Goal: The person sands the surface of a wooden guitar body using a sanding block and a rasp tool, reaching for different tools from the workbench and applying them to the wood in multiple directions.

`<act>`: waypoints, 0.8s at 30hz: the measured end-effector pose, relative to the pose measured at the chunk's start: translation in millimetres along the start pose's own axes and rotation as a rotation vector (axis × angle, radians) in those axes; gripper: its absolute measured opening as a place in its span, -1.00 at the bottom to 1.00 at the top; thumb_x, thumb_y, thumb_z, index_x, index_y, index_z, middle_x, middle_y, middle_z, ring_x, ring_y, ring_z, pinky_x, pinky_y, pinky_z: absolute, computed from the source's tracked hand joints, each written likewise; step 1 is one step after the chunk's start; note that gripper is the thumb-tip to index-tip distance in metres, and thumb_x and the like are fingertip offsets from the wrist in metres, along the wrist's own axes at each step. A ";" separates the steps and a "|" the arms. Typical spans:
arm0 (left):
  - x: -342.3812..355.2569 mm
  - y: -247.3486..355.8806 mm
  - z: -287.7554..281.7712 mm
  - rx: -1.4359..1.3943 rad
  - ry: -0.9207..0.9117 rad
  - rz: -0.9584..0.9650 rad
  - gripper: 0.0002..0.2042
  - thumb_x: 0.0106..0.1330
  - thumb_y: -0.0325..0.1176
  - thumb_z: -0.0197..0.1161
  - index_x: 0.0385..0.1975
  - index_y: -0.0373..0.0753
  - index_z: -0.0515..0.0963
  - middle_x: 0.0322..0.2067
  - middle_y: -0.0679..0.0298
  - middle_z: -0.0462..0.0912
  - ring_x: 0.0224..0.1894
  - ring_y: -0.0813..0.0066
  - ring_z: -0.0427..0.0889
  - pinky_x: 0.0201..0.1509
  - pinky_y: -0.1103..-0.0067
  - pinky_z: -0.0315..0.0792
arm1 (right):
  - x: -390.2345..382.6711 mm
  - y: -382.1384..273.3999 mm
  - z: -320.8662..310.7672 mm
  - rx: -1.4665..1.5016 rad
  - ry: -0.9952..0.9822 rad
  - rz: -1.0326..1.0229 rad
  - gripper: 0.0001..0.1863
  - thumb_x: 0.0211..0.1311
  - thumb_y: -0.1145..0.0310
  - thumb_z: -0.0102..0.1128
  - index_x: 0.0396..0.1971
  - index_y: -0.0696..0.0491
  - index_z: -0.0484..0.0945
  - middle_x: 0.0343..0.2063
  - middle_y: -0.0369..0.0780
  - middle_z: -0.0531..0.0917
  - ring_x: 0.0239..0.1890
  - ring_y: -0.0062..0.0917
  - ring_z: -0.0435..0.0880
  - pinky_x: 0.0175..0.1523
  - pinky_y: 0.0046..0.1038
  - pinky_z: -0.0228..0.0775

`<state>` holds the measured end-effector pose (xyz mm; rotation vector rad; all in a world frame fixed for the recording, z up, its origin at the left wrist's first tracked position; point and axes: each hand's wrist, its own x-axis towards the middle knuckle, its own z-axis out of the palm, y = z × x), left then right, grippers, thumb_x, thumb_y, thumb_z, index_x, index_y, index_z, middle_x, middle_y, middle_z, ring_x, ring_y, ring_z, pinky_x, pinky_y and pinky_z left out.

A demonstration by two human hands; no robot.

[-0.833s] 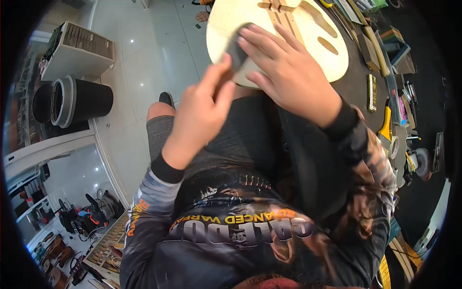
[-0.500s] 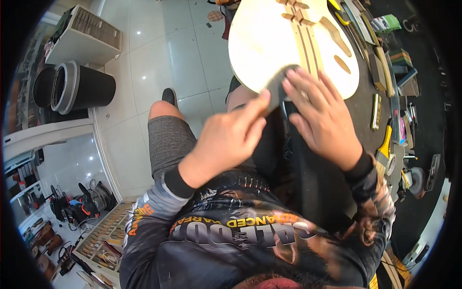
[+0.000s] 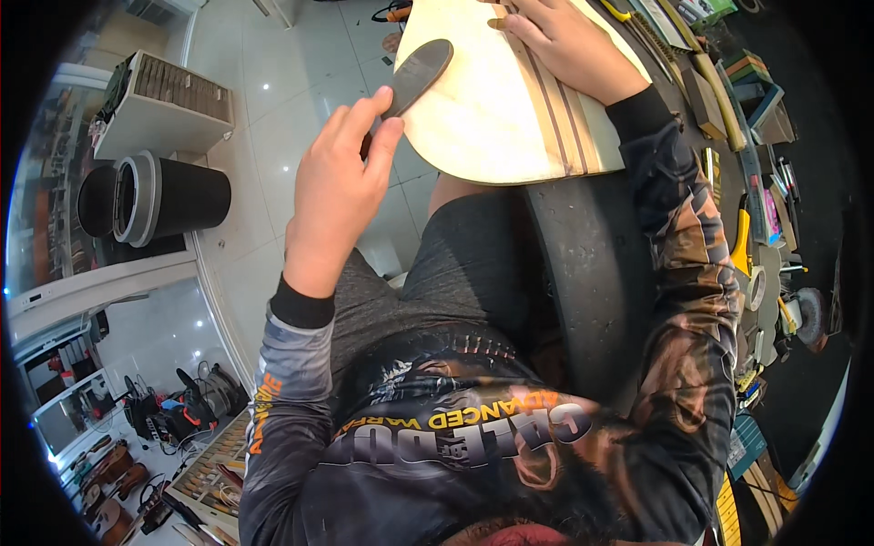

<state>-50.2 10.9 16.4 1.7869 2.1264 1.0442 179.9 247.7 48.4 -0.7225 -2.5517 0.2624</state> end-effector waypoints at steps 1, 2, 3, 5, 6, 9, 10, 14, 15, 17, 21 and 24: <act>-6.8 2.8 4.9 0.004 -0.007 0.001 -0.69 0.63 -0.28 0.31 0.28 -0.12 0.71 -0.16 0.10 0.73 -0.21 -0.02 0.78 -0.14 0.21 0.64 | -3.0 6.3 1.3 0.005 0.001 0.006 -0.49 0.72 0.21 0.14 0.43 0.24 0.55 0.43 0.11 0.56 0.43 0.06 0.56 0.51 -0.13 0.44; -19.1 6.1 10.3 -0.001 -0.008 0.032 -0.68 0.61 -0.24 0.36 0.27 -0.12 0.73 -0.21 0.12 0.71 -0.26 0.00 0.76 -0.18 0.23 0.64 | 0.6 -0.1 -1.9 -0.007 -0.070 -0.014 -0.50 0.73 0.19 0.13 0.41 0.23 0.56 0.44 0.12 0.55 0.44 0.07 0.55 0.52 -0.11 0.43; -29.3 13.4 15.9 -0.009 -0.009 0.069 -0.68 0.59 -0.20 0.41 0.25 -0.11 0.75 -0.27 0.14 0.68 -0.30 0.02 0.75 -0.22 0.24 0.63 | 2.4 -2.7 -3.8 -0.026 -0.139 -0.031 -0.50 0.73 0.17 0.12 0.39 0.23 0.58 0.46 0.13 0.55 0.45 0.08 0.54 0.53 -0.09 0.42; -56.5 39.0 27.3 0.007 -0.083 0.201 -0.65 0.51 -0.22 0.50 0.24 -0.07 0.76 -0.33 0.18 0.61 -0.37 0.09 0.71 -0.28 0.27 0.61 | -0.8 1.1 0.3 -0.012 -0.104 -0.012 -0.51 0.73 0.17 0.13 0.37 0.23 0.59 0.45 0.13 0.55 0.45 0.07 0.54 0.53 -0.09 0.41; -63.1 46.3 30.5 -0.015 -0.099 0.256 -0.65 0.49 -0.24 0.52 0.23 -0.06 0.77 -0.34 0.19 0.59 -0.38 0.12 0.71 -0.29 0.28 0.60 | -3.4 2.5 1.6 -0.006 -0.069 0.010 -0.52 0.72 0.17 0.14 0.35 0.23 0.60 0.45 0.12 0.55 0.45 0.06 0.54 0.53 -0.09 0.41; -30.9 7.5 6.6 -0.098 -0.066 0.065 -0.67 0.50 -0.33 0.49 0.21 -0.14 0.77 -0.27 0.17 0.72 -0.32 0.11 0.75 -0.26 0.32 0.63 | -4.1 2.9 0.3 0.003 -0.033 0.002 -0.52 0.71 0.18 0.15 0.33 0.24 0.62 0.41 0.11 0.58 0.42 0.04 0.56 0.51 -0.11 0.43; -19.4 1.0 -1.7 -0.146 -0.049 -0.146 -0.68 0.51 -0.36 0.47 0.22 -0.16 0.76 -0.25 0.15 0.75 -0.29 0.08 0.78 -0.24 0.32 0.65 | -3.0 3.4 -1.1 0.020 -0.027 0.023 -0.52 0.71 0.18 0.16 0.32 0.25 0.62 0.39 0.11 0.59 0.41 0.04 0.57 0.51 -0.12 0.43; -44.2 18.3 17.4 -0.078 -0.033 0.111 -0.70 0.51 -0.36 0.49 0.19 -0.18 0.77 -0.26 0.15 0.75 -0.35 0.07 0.76 -0.25 0.32 0.64 | -1.4 2.6 -0.7 0.004 -0.068 -0.014 -0.51 0.70 0.20 0.15 0.32 0.31 0.60 0.37 0.11 0.62 0.39 0.02 0.59 0.50 -0.13 0.44; -57.0 29.6 23.6 -0.069 -0.060 0.145 -0.68 0.47 -0.33 0.53 0.18 -0.16 0.78 -0.28 0.15 0.73 -0.37 0.09 0.75 -0.27 0.33 0.63 | -1.5 3.4 0.0 0.006 -0.067 -0.013 -0.51 0.70 0.20 0.15 0.32 0.31 0.60 0.37 0.11 0.62 0.39 0.02 0.59 0.50 -0.13 0.44; -57.3 29.2 17.5 0.015 -0.117 0.221 -0.64 0.39 -0.26 0.61 0.15 -0.14 0.81 -0.34 0.17 0.68 -0.41 0.16 0.72 -0.33 0.37 0.59 | -4.6 5.3 0.3 -0.039 -0.032 -0.039 -0.51 0.70 0.19 0.16 0.32 0.30 0.61 0.36 0.11 0.62 0.38 0.01 0.60 0.49 -0.12 0.45; -21.4 -5.3 3.1 -0.113 -0.039 -0.108 -0.66 0.48 -0.35 0.51 0.21 -0.16 0.76 -0.30 0.14 0.72 -0.37 0.05 0.76 -0.24 0.28 0.64 | -1.3 1.2 -2.4 0.006 -0.043 0.034 -0.52 0.70 0.15 0.19 0.28 0.26 0.64 0.37 0.10 0.62 0.39 0.01 0.60 0.49 -0.13 0.45; -48.5 12.3 22.3 -0.103 -0.046 0.104 -0.64 0.48 -0.36 0.50 0.25 -0.14 0.75 -0.28 0.14 0.72 -0.35 0.06 0.74 -0.26 0.28 0.62 | -1.5 2.8 2.0 -0.022 -0.052 -0.024 -0.54 0.69 0.17 0.19 0.25 0.26 0.65 0.37 0.08 0.62 0.38 0.00 0.60 0.48 -0.13 0.46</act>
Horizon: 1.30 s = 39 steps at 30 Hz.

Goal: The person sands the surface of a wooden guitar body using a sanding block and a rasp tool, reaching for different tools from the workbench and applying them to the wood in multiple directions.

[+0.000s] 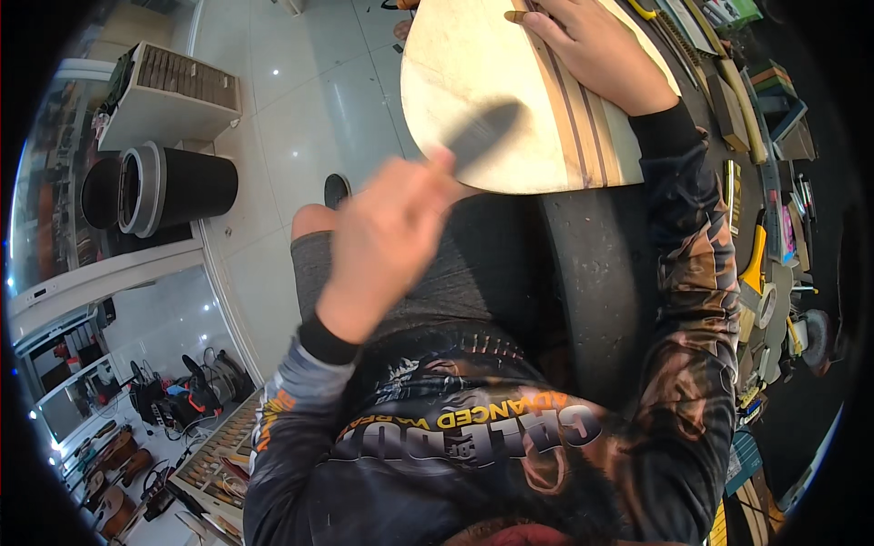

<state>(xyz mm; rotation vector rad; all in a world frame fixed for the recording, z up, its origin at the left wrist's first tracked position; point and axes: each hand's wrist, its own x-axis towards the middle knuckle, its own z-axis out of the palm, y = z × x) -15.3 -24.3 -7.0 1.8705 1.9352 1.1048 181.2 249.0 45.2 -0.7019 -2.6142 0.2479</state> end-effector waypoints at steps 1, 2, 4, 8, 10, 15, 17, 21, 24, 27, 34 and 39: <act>-10.5 16.0 6.3 0.036 -0.041 0.046 -0.62 0.46 -0.33 0.53 0.25 -0.12 0.76 -0.30 0.15 0.69 -0.37 0.09 0.73 -0.29 0.30 0.60 | -1.9 3.8 1.2 0.000 -0.003 0.001 -0.54 0.69 0.17 0.19 0.25 0.26 0.65 0.37 0.08 0.62 0.38 0.00 0.60 0.48 -0.13 0.46; -15.8 25.3 7.8 0.075 -0.081 0.093 -0.61 0.44 -0.30 0.56 0.25 -0.11 0.76 -0.31 0.15 0.67 -0.39 0.11 0.71 -0.32 0.31 0.58 | -1.9 6.7 1.2 -0.043 0.012 -0.061 -0.55 0.69 0.17 0.19 0.24 0.26 0.65 0.37 0.08 0.63 0.38 0.00 0.60 0.48 -0.14 0.46; 1.0 3.2 -3.2 0.039 -0.012 0.093 -0.67 0.45 -0.29 0.56 0.18 -0.12 0.79 -0.36 0.13 0.63 -0.44 0.13 0.66 -0.35 0.31 0.56 | -2.4 10.1 1.7 -0.083 0.026 -0.124 -0.56 0.70 0.17 0.19 0.23 0.26 0.65 0.37 0.07 0.63 0.39 -0.01 0.60 0.47 -0.14 0.46; 15.6 -6.3 -13.1 0.033 0.053 -0.119 -0.70 0.47 -0.31 0.52 0.17 -0.11 0.78 -0.36 0.14 0.64 -0.39 0.12 0.70 -0.32 0.29 0.58 | -0.5 3.0 -0.8 -0.068 -0.021 -0.081 -0.58 0.70 0.20 0.18 0.21 0.27 0.65 0.37 0.06 0.63 0.44 -0.03 0.56 0.50 -0.14 0.44; -5.6 19.8 8.5 0.029 -0.029 0.063 -0.72 0.50 -0.32 0.49 0.16 -0.14 0.78 -0.30 0.10 0.71 -0.33 0.05 0.75 -0.28 0.26 0.61 | -0.6 1.9 0.9 -0.038 0.000 -0.042 -0.58 0.70 0.20 0.18 0.21 0.26 0.66 0.36 0.06 0.64 0.44 -0.04 0.55 0.50 -0.14 0.44; 20.5 -4.2 -20.1 -0.013 0.062 -0.201 -0.77 0.54 -0.38 0.45 0.12 -0.22 0.78 -0.26 0.08 0.79 -0.32 0.12 0.78 -0.19 0.31 0.62 | -1.3 8.5 -5.8 -0.192 -0.016 -0.242 -0.57 0.69 0.19 0.19 0.21 0.26 0.66 0.36 0.06 0.64 0.40 -0.02 0.60 0.48 -0.13 0.47; 12.7 -5.0 -10.3 0.018 0.070 -0.119 -0.76 0.53 -0.39 0.46 0.12 -0.22 0.78 -0.26 0.09 0.79 -0.31 0.13 0.79 -0.21 0.32 0.62 | -0.4 1.2 -1.7 -0.094 -0.007 -0.117 -0.57 0.68 0.19 0.19 0.22 0.26 0.66 0.36 0.06 0.64 0.39 -0.02 0.60 0.48 -0.13 0.47; -12.0 38.9 10.0 0.088 -0.105 0.110 -0.70 0.46 -0.38 0.51 0.16 -0.15 0.77 -0.29 0.15 0.74 -0.31 0.10 0.77 -0.20 0.30 0.64 | -1.9 3.5 0.9 0.032 0.020 0.023 -0.55 0.68 0.19 0.18 0.26 0.28 0.64 0.38 0.07 0.62 0.39 0.00 0.60 0.48 -0.11 0.46; 15.0 -10.1 -8.8 0.092 0.099 -0.008 -0.74 0.54 -0.31 0.47 0.15 -0.14 0.78 -0.30 0.19 0.76 -0.40 0.36 0.72 -0.24 0.39 0.61 | -2.2 -5.1 -6.0 0.041 0.016 0.031 -0.52 0.70 0.18 0.18 0.28 0.28 0.63 0.39 0.09 0.61 0.40 0.00 0.59 0.49 -0.12 0.46; 31.7 -42.8 -40.5 -0.090 0.163 -0.300 -0.73 0.65 -0.29 0.38 0.24 -0.18 0.73 -0.33 0.27 0.74 -0.39 0.64 0.58 -0.26 0.52 0.49 | -2.0 0.5 -4.7 0.039 -0.019 0.035 -0.50 0.72 0.14 0.17 0.29 0.29 0.62 0.39 0.11 0.60 0.42 0.00 0.58 0.50 -0.12 0.45; 26.4 -36.8 -38.7 -0.244 0.088 -0.292 -0.57 0.72 -0.21 0.31 0.46 -0.21 0.58 -0.44 0.38 0.53 -0.39 0.62 0.44 -0.28 0.56 0.34 | -1.5 6.5 -3.0 0.048 -0.043 0.052 -0.48 0.73 0.09 0.19 0.27 0.29 0.63 0.39 0.11 0.60 0.42 0.02 0.57 0.50 -0.11 0.45; 31.1 -17.8 -30.9 -0.002 -0.021 -0.233 -0.56 0.66 -0.20 0.38 0.42 -0.22 0.62 -0.41 0.28 0.62 -0.42 0.51 0.55 -0.28 0.45 0.46 | -0.5 5.5 -2.5 0.049 -0.044 0.058 -0.48 0.72 0.09 0.19 0.26 0.28 0.64 0.37 0.11 0.62 0.41 0.00 0.58 0.48 -0.12 0.46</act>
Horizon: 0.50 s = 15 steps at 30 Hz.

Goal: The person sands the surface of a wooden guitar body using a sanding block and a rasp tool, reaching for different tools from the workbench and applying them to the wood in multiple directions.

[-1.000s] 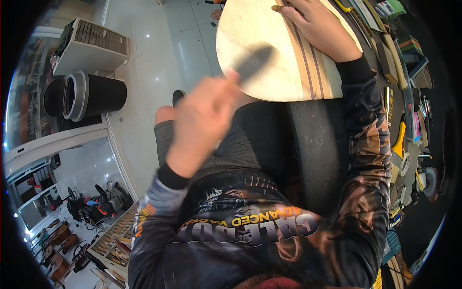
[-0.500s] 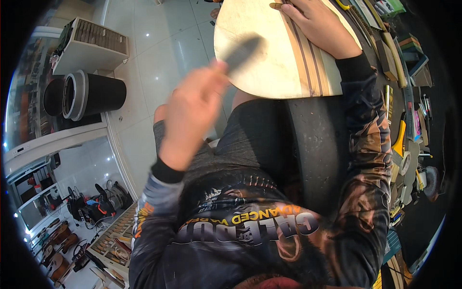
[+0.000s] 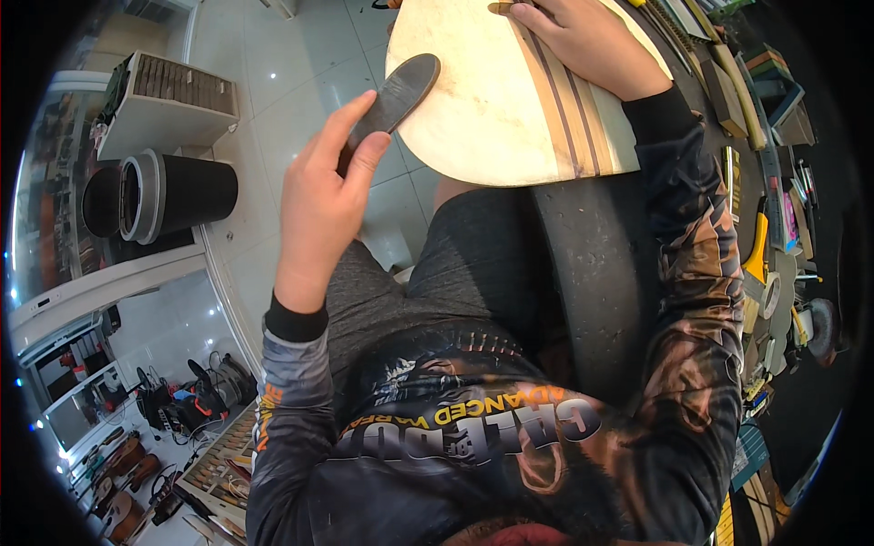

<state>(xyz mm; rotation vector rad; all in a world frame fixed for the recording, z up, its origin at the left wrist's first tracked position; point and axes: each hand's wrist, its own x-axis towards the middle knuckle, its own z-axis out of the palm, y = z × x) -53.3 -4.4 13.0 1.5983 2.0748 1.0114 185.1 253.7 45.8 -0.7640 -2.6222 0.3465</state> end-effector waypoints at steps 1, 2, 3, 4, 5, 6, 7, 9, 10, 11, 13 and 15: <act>-8.0 -5.0 13.8 -0.038 0.049 0.099 -0.57 0.64 -0.21 0.41 0.41 -0.21 0.64 -0.37 0.22 0.66 -0.41 0.41 0.62 -0.25 0.38 0.52 | 0.0 0.0 0.8 -0.005 0.013 -0.016 -0.49 0.72 0.09 0.19 0.26 0.28 0.65 0.37 0.10 0.62 0.41 0.00 0.58 0.48 -0.12 0.47; -18.4 9.4 22.6 -0.010 0.049 0.192 -0.56 0.58 -0.22 0.45 0.39 -0.18 0.67 -0.31 0.15 0.71 -0.38 0.26 0.70 -0.19 0.31 0.59 | 0.3 1.3 1.9 -0.009 0.026 -0.031 -0.49 0.72 0.10 0.19 0.27 0.27 0.65 0.36 0.10 0.63 0.41 -0.01 0.59 0.47 -0.12 0.47; -29.8 23.4 30.0 0.022 0.056 0.281 -0.55 0.53 -0.24 0.50 0.37 -0.16 0.69 -0.25 0.07 0.76 -0.34 0.10 0.78 -0.13 0.23 0.66 | 1.7 0.3 3.5 -0.005 0.027 -0.034 -0.49 0.72 0.10 0.19 0.27 0.27 0.65 0.36 0.10 0.63 0.41 -0.01 0.59 0.47 -0.12 0.47; -47.2 44.2 35.8 0.098 -0.071 0.241 -0.57 0.51 -0.31 0.50 0.35 -0.14 0.72 -0.24 0.13 0.79 -0.32 0.17 0.79 -0.11 0.32 0.66 | -0.4 -0.2 3.6 -0.013 0.040 -0.026 -0.50 0.72 0.11 0.18 0.27 0.28 0.64 0.35 0.10 0.63 0.40 -0.01 0.59 0.47 -0.12 0.47; -57.4 55.8 39.1 0.174 -0.197 0.200 -0.58 0.48 -0.38 0.50 0.33 -0.12 0.75 -0.22 0.19 0.82 -0.29 0.25 0.81 -0.08 0.41 0.65 | -2.6 -0.1 3.7 -0.022 0.054 -0.017 -0.50 0.72 0.12 0.18 0.27 0.28 0.64 0.35 0.09 0.63 0.39 0.00 0.59 0.46 -0.12 0.47; -50.8 49.4 33.4 0.174 -0.189 0.233 -0.57 0.46 -0.39 0.51 0.32 -0.12 0.76 -0.17 0.20 0.84 -0.28 0.18 0.81 -0.07 0.44 0.66 | -2.1 1.1 3.3 -0.021 0.053 -0.014 -0.50 0.72 0.12 0.18 0.27 0.28 0.64 0.35 0.09 0.63 0.39 0.00 0.59 0.46 -0.12 0.47; -33.6 34.0 27.5 0.050 -0.050 0.255 -0.54 0.47 -0.26 0.54 0.35 -0.13 0.72 -0.23 0.10 0.79 -0.18 0.02 0.82 -0.10 0.24 0.69 | -0.4 2.5 2.1 0.001 0.049 -0.023 -0.50 0.72 0.13 0.18 0.27 0.28 0.64 0.35 0.09 0.63 0.39 -0.01 0.59 0.47 -0.13 0.47; 6.2 -23.3 4.2 -0.092 0.111 0.032 -0.61 0.59 -0.26 0.45 0.33 -0.21 0.70 -0.31 0.27 0.76 -0.26 0.26 0.78 -0.18 0.35 0.65 | -0.2 -0.4 -0.9 0.025 0.051 -0.034 -0.51 0.72 0.13 0.18 0.26 0.29 0.64 0.34 0.08 0.64 0.38 -0.01 0.59 0.47 -0.13 0.46; 21.1 -44.7 -13.8 -0.149 0.174 -0.063 -0.62 0.63 -0.27 0.41 0.34 -0.24 0.69 -0.35 0.32 0.72 -0.32 0.38 0.72 -0.25 0.40 0.61 | 0.7 -0.6 -0.7 0.025 0.032 -0.036 -0.52 0.71 0.15 0.18 0.26 0.29 0.64 0.34 0.08 0.64 0.38 -0.01 0.59 0.48 -0.14 0.46; 26.4 -54.6 -34.7 -0.286 0.202 -0.180 -0.64 0.69 -0.22 0.34 0.33 -0.24 0.66 -0.40 0.35 0.63 -0.39 0.47 0.61 -0.33 0.46 0.51 | 1.4 0.5 -1.2 0.022 0.015 -0.033 -0.53 0.71 0.17 0.18 0.26 0.29 0.64 0.34 0.07 0.64 0.38 -0.02 0.59 0.48 -0.14 0.45; 30.7 -61.6 -47.8 -0.433 0.211 -0.280 -0.65 0.74 -0.17 0.26 0.32 -0.25 0.62 -0.44 0.38 0.54 -0.47 0.57 0.50 -0.41 0.52 0.41 | -1.1 2.9 -2.1 0.014 0.020 -0.013 -0.54 0.70 0.19 0.18 0.26 0.29 0.63 0.34 0.07 0.63 0.37 -0.03 0.60 0.48 -0.14 0.45; 19.7 -71.6 -47.0 -0.903 0.285 -0.260 -0.65 0.79 -0.06 0.15 0.27 -0.19 0.56 -0.50 0.41 0.41 -0.57 0.62 0.32 -0.51 0.57 0.24 | -0.3 4.0 -1.7 0.024 0.029 -0.015 -0.56 0.69 0.21 0.18 0.26 0.29 0.63 0.34 0.06 0.63 0.37 -0.03 0.60 0.48 -0.14 0.46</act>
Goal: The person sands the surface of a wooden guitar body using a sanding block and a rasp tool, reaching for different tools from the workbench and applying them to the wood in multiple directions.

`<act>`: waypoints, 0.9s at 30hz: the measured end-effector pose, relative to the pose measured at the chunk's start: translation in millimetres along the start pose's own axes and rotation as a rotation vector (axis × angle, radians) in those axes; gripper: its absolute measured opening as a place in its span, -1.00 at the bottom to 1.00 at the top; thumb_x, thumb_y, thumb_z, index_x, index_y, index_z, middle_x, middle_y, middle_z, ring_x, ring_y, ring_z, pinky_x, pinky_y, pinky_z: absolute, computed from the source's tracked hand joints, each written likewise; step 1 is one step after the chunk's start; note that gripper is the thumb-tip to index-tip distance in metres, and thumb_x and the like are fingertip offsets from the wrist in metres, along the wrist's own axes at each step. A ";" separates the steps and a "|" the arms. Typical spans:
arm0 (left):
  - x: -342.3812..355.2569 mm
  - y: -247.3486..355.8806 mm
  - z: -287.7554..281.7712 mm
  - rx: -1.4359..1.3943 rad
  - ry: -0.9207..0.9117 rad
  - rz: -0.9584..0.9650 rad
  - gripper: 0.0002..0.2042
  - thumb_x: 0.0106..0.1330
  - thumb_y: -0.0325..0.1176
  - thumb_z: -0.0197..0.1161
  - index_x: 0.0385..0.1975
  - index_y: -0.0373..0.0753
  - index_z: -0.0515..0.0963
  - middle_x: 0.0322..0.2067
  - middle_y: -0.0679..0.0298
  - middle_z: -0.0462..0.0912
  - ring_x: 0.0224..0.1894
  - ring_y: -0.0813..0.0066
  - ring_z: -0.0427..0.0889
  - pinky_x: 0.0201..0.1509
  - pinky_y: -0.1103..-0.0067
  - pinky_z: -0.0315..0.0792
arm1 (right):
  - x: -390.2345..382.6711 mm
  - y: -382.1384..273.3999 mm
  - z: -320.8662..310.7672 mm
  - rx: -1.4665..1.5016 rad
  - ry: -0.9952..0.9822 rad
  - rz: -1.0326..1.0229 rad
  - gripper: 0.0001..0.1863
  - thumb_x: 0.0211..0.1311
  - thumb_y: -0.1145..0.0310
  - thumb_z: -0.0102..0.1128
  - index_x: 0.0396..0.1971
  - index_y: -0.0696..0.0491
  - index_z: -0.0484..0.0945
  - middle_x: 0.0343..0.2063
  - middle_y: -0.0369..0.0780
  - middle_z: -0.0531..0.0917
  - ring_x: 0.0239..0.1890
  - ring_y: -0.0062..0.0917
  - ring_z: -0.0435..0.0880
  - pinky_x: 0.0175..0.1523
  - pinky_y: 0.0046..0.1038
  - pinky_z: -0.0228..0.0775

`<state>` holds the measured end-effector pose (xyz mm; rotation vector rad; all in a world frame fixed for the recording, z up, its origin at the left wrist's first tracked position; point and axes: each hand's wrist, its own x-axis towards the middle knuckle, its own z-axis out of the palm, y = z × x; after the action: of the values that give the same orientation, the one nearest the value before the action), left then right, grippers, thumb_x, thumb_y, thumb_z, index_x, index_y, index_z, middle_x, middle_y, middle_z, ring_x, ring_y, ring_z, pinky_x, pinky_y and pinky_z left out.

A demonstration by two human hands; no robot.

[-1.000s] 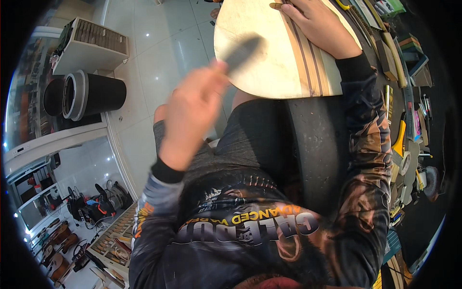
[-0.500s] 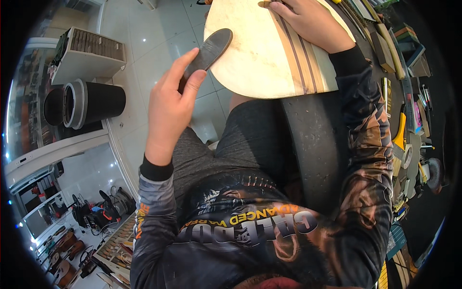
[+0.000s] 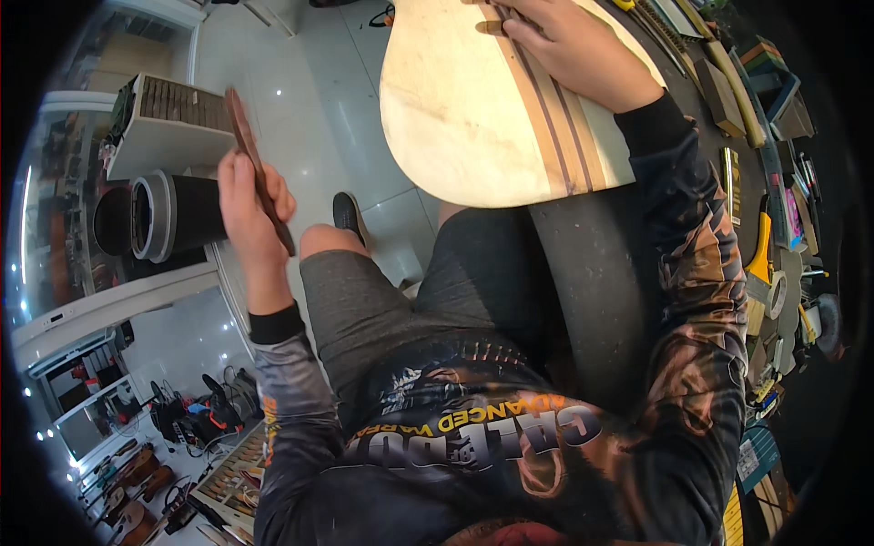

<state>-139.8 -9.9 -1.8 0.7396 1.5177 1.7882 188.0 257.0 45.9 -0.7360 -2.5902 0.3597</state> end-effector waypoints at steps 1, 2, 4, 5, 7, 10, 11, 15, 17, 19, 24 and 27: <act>-2.9 -14.4 -5.5 -0.089 0.043 -0.080 -0.64 0.80 -0.01 0.10 0.24 -0.17 0.54 -0.50 0.42 0.40 -0.58 0.61 0.32 -0.52 0.56 0.24 | 0.2 1.0 -0.2 0.021 -0.003 0.015 -0.56 0.68 0.23 0.18 0.26 0.29 0.62 0.35 0.06 0.62 0.38 -0.04 0.59 0.49 -0.15 0.45; -7.5 -38.4 -14.1 -0.182 0.086 -0.156 -0.63 0.81 0.03 0.05 0.21 -0.15 0.53 -0.50 0.43 0.40 -0.60 0.59 0.31 -0.53 0.56 0.24 | 1.1 -0.1 1.2 0.039 -0.005 0.025 -0.56 0.68 0.25 0.18 0.27 0.29 0.61 0.36 0.05 0.61 0.39 -0.04 0.58 0.49 -0.15 0.45; -23.3 -95.7 -27.7 -0.306 0.138 -0.420 -0.61 0.80 0.08 0.07 0.20 -0.13 0.54 -0.49 0.42 0.42 -0.59 0.58 0.31 -0.52 0.55 0.25 | -2.7 5.0 10.5 0.076 0.096 -0.017 -0.63 0.67 0.27 0.19 0.14 0.28 0.66 0.21 0.07 0.71 0.28 -0.01 0.65 0.42 -0.13 0.50; -34.2 -120.3 -31.3 -0.304 0.150 -0.528 -0.60 0.80 0.10 0.06 0.21 -0.12 0.52 -0.49 0.42 0.41 -0.59 0.58 0.31 -0.52 0.54 0.24 | -6.2 15.4 23.1 -0.014 0.092 -0.008 -0.60 0.72 0.25 0.16 0.30 0.19 0.63 0.34 -0.02 0.66 0.37 -0.09 0.63 0.49 -0.19 0.48; -60.8 -171.2 -42.1 -0.318 0.129 -0.681 -0.57 0.80 0.14 0.05 0.23 -0.12 0.48 -0.50 0.43 0.40 -0.58 0.57 0.32 -0.50 0.54 0.24 | -3.6 18.1 25.2 -0.092 0.086 -0.019 -0.56 0.77 0.23 0.13 0.44 0.11 0.60 0.49 -0.10 0.59 0.45 -0.17 0.63 0.54 -0.26 0.48; -86.0 -197.9 -46.1 -0.329 0.073 -0.767 -0.54 0.81 0.16 0.04 0.27 -0.13 0.44 -0.49 0.42 0.37 -0.57 0.57 0.32 -0.49 0.53 0.25 | -5.3 16.4 28.4 -0.051 0.192 -0.073 -0.61 0.68 0.33 0.18 0.32 0.18 0.66 0.29 -0.07 0.69 0.28 -0.11 0.68 0.43 -0.15 0.53; -85.1 -195.8 -45.7 -0.322 0.056 -0.815 -0.53 0.81 0.17 0.02 0.29 -0.14 0.41 -0.49 0.42 0.35 -0.57 0.57 0.32 -0.48 0.53 0.25 | -6.1 15.2 27.3 -0.041 0.186 -0.067 -0.60 0.68 0.32 0.19 0.35 0.18 0.65 0.34 -0.07 0.67 0.31 -0.09 0.66 0.44 -0.15 0.53; -68.9 -188.5 -46.5 -0.297 0.023 -0.720 -0.52 0.82 0.17 0.00 0.29 -0.16 0.41 -0.48 0.41 0.35 -0.56 0.57 0.32 -0.46 0.53 0.25 | -16.0 14.2 20.4 -0.110 0.127 -0.065 -0.52 0.71 0.27 0.17 0.46 0.14 0.57 0.52 -0.05 0.56 0.59 -0.07 0.47 0.65 -0.08 0.33; -62.4 -187.8 -49.0 -0.341 0.060 -0.661 -0.52 0.82 0.15 0.01 0.29 -0.17 0.41 -0.47 0.40 0.36 -0.56 0.57 0.31 -0.46 0.53 0.24 | -22.8 5.5 15.2 -0.142 0.100 -0.057 -0.50 0.72 0.25 0.16 0.50 0.12 0.54 0.54 -0.05 0.53 0.64 -0.09 0.40 0.71 -0.04 0.23; -63.9 -191.7 -51.8 -0.389 0.062 -0.672 -0.52 0.82 0.15 0.01 0.29 -0.18 0.40 -0.47 0.40 0.36 -0.55 0.57 0.31 -0.45 0.53 0.24 | -33.4 -3.5 11.8 -0.174 0.026 -0.039 -0.41 0.73 0.14 0.14 0.58 0.10 0.46 0.59 -0.02 0.48 0.71 -0.12 0.29 0.80 0.03 0.02; -61.5 -191.9 -47.4 -0.418 0.034 -0.684 -0.52 0.82 0.15 0.01 0.28 -0.18 0.41 -0.46 0.39 0.37 -0.53 0.56 0.32 -0.43 0.52 0.26 | -67.9 -77.2 16.9 -0.186 -0.070 -0.054 -0.26 0.68 0.02 0.20 0.65 0.11 0.36 0.67 0.08 0.32 0.73 0.05 0.21 0.79 0.03 0.02; -58.6 -195.1 -45.0 -0.445 0.029 -0.679 -0.54 0.81 0.17 0.02 0.25 -0.14 0.44 -0.47 0.41 0.36 -0.52 0.57 0.33 -0.43 0.54 0.27 | -91.8 -149.5 28.1 -0.034 -0.180 -0.172 -0.19 0.43 0.01 0.46 0.53 0.14 0.48 0.62 0.03 0.39 0.71 -0.06 0.28 0.77 0.05 0.09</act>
<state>-113.6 -64.0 -201.5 -0.0321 1.1284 1.5124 180.1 79.5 44.3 -0.5065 -2.8103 0.3434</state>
